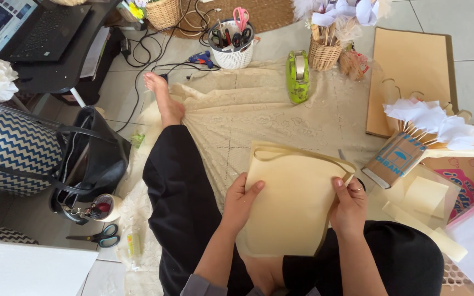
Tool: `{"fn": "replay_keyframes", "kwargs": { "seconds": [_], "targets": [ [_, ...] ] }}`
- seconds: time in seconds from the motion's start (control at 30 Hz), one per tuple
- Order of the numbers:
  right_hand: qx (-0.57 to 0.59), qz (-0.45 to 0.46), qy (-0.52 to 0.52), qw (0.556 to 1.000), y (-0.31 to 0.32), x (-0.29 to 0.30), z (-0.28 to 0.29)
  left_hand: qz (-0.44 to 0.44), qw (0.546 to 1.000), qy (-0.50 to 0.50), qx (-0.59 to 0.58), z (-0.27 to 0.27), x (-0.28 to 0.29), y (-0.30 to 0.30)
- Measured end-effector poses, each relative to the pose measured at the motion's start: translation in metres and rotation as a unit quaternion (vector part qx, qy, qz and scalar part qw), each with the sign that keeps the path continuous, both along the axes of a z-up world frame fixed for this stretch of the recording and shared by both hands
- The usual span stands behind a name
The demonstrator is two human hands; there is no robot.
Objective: The person folds paper sheets and cuts them into smaller segments using scissors while sitting on the floor.
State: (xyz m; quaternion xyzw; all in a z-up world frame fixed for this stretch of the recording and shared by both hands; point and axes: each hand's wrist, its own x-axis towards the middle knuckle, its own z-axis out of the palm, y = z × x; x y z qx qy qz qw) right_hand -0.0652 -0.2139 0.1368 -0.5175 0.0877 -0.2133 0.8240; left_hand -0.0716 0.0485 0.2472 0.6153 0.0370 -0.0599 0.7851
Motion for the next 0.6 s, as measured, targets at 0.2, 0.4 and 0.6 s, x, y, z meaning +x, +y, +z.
{"fn": "replay_keyframes", "kwargs": {
  "seconds": [0.2, 0.4, 0.6],
  "targets": [
    [0.007, 0.0, 0.024, 1.0, 0.0, 0.003, 0.007, 0.045, 0.999, 0.015, 0.017, -0.051, 0.011, 0.002],
    [-0.025, 0.005, 0.064, 0.998, 0.027, 0.009, 0.073, 0.058, 0.997, 0.033, 0.025, -0.067, 0.027, 0.008],
    [-0.144, 0.028, 0.131, 0.98, 0.004, 0.061, 0.052, 0.057, 0.996, 0.063, 0.034, -0.095, 0.068, 0.012]
  ]
}}
